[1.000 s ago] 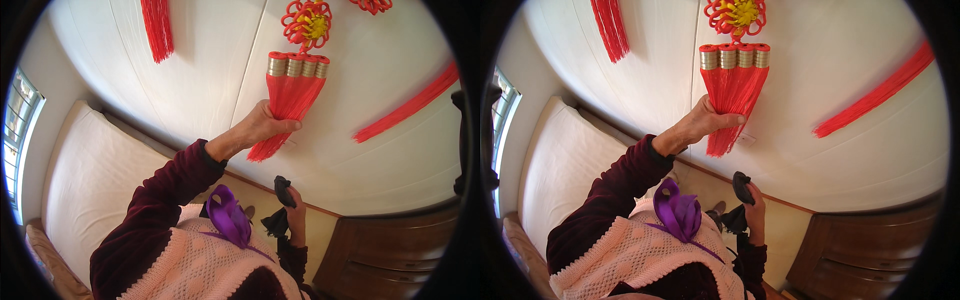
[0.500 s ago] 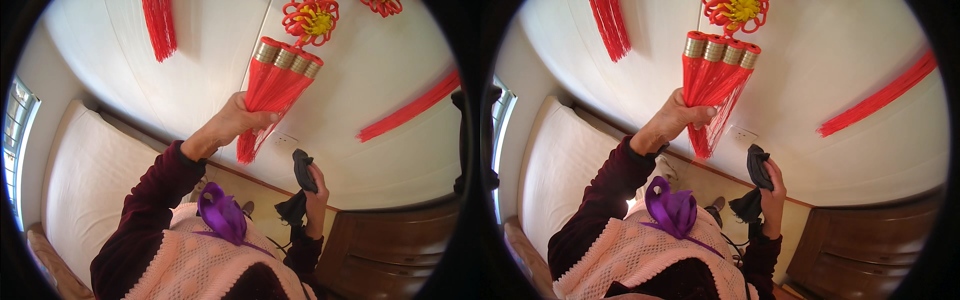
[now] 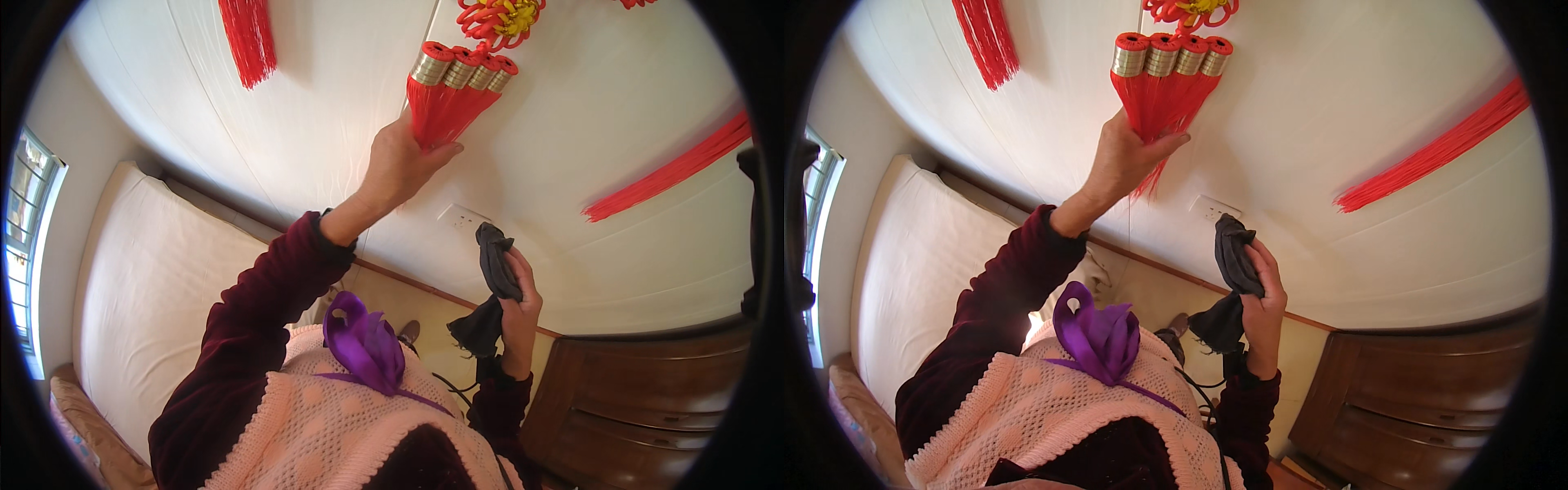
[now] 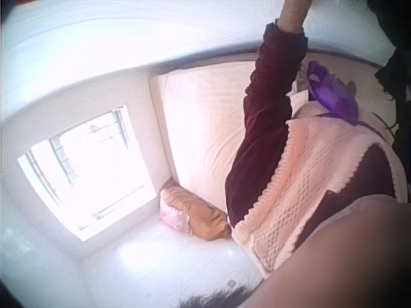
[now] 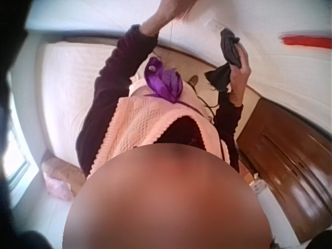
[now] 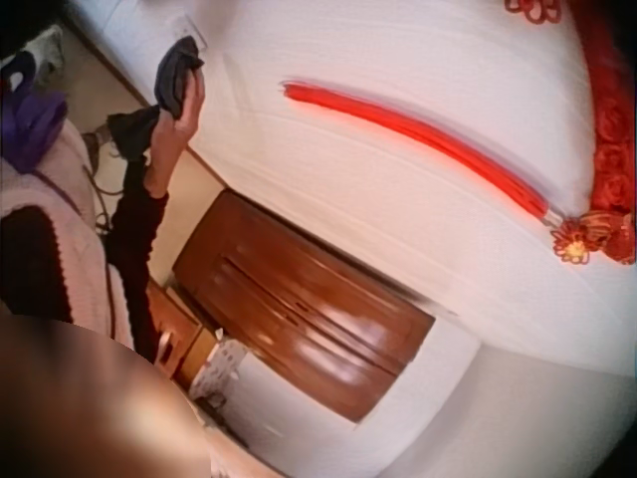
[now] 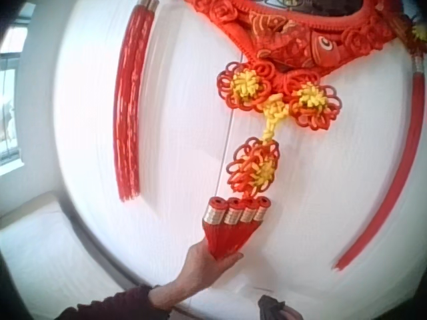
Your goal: The person wipes a white wall with a dark cloth, repeatedly lifting and moving a red decorative hanging to clean behind it. The person also wipes the wall near a bed and a wooden dresser, then dips the cloth into a basin of water on a chair.
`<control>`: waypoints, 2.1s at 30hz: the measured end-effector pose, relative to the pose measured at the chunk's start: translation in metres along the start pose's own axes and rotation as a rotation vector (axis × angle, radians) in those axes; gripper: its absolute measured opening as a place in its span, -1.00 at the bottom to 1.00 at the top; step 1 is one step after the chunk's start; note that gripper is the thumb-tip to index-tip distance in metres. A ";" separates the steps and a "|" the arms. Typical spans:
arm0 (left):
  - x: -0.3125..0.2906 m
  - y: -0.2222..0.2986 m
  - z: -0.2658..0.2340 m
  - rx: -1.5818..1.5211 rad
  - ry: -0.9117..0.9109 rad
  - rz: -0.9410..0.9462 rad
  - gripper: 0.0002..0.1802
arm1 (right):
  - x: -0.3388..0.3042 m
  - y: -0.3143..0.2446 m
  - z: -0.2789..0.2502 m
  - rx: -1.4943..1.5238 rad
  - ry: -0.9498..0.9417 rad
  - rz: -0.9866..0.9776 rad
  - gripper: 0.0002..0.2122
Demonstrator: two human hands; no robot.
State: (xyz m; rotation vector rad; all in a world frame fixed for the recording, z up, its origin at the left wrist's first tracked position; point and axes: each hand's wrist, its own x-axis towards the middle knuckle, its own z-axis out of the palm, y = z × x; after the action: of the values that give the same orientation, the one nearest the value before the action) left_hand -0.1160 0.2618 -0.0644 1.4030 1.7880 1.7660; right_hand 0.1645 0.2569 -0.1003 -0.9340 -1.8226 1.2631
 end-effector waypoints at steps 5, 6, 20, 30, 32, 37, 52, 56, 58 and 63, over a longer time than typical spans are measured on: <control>0.007 -0.005 0.021 0.269 0.238 0.172 -0.71 | -0.005 0.009 0.001 -0.004 0.024 0.048 -0.48; 0.008 -0.007 0.022 0.258 0.260 0.192 -0.72 | -0.006 0.010 0.001 -0.010 0.028 0.041 -0.48; -0.008 0.003 0.015 0.030 0.246 0.237 -0.74 | -0.005 0.006 0.000 0.015 0.078 0.020 -0.48; -0.011 0.017 -0.002 -0.612 -0.231 -0.253 -0.78 | -0.008 0.016 0.001 0.053 0.085 -0.010 -0.48; -0.008 0.020 -0.003 -0.655 -0.294 -0.340 -0.77 | -0.009 0.017 0.001 0.057 0.092 -0.011 -0.48; -0.006 0.020 -0.004 -0.806 -0.470 -0.303 -0.78 | -0.010 0.015 0.002 0.034 0.099 0.012 -0.50; -0.015 0.024 -0.060 -0.709 -0.484 -0.399 -0.90 | 0.042 -0.036 -0.001 -0.262 0.215 -0.346 -0.45; -0.021 0.026 -0.067 -0.731 -0.466 -0.294 -0.89 | 0.071 -0.050 0.002 -0.417 0.369 -0.596 -0.41; -0.023 0.028 -0.069 -0.731 -0.480 -0.210 -0.88 | 0.093 -0.056 0.003 -0.493 0.447 -0.723 -0.40; -0.028 0.035 -0.076 -0.782 -0.468 -0.215 -0.86 | 0.152 -0.077 -0.004 -0.669 0.650 -0.896 -0.42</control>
State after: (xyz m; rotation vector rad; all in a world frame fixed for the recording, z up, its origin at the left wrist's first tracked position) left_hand -0.1441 0.1861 -0.0282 1.1003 0.8237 1.5767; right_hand 0.0823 0.3701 -0.0025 -0.5919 -1.7652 -0.2065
